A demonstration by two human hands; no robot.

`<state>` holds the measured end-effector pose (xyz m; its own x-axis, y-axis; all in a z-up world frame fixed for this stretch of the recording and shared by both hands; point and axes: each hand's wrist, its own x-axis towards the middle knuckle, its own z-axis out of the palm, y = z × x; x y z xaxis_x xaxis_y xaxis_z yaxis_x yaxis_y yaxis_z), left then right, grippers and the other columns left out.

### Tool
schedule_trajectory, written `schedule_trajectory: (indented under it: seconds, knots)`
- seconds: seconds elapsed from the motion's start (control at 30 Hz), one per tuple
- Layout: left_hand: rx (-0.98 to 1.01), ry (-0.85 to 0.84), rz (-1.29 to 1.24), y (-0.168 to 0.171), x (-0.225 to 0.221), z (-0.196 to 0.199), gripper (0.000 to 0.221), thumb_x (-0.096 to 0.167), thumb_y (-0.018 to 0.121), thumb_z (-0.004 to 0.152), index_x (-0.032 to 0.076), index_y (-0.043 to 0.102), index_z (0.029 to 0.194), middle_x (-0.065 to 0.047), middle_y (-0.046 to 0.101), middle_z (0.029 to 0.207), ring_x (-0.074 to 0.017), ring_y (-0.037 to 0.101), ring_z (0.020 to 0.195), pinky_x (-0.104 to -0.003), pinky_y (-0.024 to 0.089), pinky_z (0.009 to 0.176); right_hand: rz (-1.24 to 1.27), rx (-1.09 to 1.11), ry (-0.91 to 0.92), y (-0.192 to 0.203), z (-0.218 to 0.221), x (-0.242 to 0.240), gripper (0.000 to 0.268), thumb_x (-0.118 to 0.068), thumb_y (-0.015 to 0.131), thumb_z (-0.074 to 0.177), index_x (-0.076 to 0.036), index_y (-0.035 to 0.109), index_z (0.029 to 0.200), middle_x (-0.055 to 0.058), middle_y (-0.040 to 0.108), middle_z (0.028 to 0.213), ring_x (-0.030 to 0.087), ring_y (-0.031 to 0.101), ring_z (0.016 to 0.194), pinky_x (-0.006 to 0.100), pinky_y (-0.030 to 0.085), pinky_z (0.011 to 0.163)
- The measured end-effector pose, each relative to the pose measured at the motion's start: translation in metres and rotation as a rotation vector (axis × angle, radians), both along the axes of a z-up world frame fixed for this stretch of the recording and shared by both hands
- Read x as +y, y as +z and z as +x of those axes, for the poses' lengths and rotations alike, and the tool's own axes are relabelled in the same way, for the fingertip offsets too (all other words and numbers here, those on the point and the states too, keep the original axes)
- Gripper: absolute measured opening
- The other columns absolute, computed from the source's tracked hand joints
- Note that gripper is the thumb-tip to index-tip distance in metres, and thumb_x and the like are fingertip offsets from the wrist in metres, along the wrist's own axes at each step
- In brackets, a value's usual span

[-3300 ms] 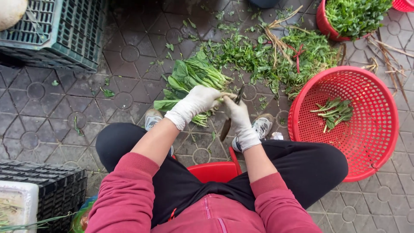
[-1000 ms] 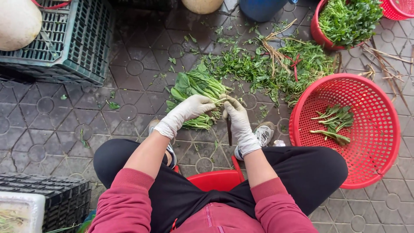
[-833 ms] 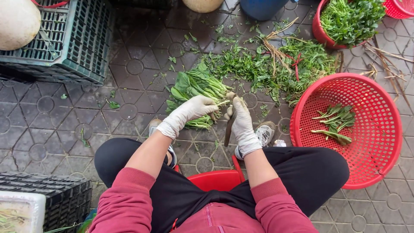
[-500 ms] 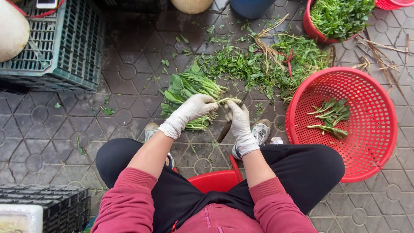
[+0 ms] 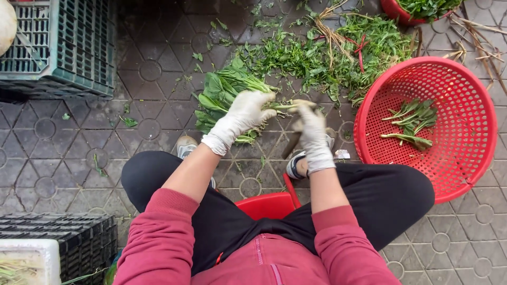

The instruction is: Trimming the root ends of leafy green vegetables with a small knife and placing them into a red plastic basket.

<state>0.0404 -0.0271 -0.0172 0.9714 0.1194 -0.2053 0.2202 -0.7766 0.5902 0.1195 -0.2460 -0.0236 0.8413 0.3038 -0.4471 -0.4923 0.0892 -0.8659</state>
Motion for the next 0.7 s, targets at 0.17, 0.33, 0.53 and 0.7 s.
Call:
schedule_trajectory:
  seconds: [0.17,0.33,0.53,0.7]
  knots:
    - [-0.249,0.092,0.074,0.017,0.037,0.003,0.064,0.054,0.078,0.104,0.016,0.064,0.154,-0.016,0.076,0.139,-0.0379,0.073,0.127,-0.054,0.052,0.115,-0.09,-0.018,-0.474,-0.012,0.055,-0.11,0.023,-0.046,0.079,0.091,-0.029,0.078,0.106,-0.009,0.075,0.097,0.0,0.057,0.056,0.014,0.054,0.045]
    - [-0.425,0.046,0.085,0.043,0.057,-0.035,0.055,0.051,0.074,0.107,0.019,0.067,0.15,-0.017,0.078,0.121,-0.042,0.076,0.109,-0.054,0.058,0.1,-0.32,-0.059,-0.236,-0.06,0.023,-0.088,0.023,-0.039,0.064,0.1,-0.026,0.082,0.104,-0.012,0.071,0.093,-0.004,0.048,0.056,0.012,0.043,0.044]
    - [-0.547,0.117,0.195,0.077,0.073,-0.081,0.053,0.055,0.072,0.105,0.023,0.068,0.147,-0.007,0.079,0.122,-0.0336,0.076,0.1,-0.047,0.059,0.096,-1.042,-0.371,0.814,-0.25,-0.076,0.025,0.028,-0.058,0.072,0.093,-0.042,0.08,0.115,-0.006,0.081,0.121,0.022,0.075,0.122,0.04,0.059,0.111]
    - [-0.525,0.219,0.29,0.082,0.09,-0.119,0.055,0.055,0.073,0.105,0.025,0.065,0.15,-0.004,0.078,0.127,-0.0259,0.078,0.106,-0.044,0.055,0.105,-1.288,-0.534,1.157,-0.298,-0.123,0.078,0.034,-0.062,0.062,0.098,-0.045,0.076,0.124,-0.009,0.08,0.119,0.018,0.078,0.115,0.043,0.063,0.099]
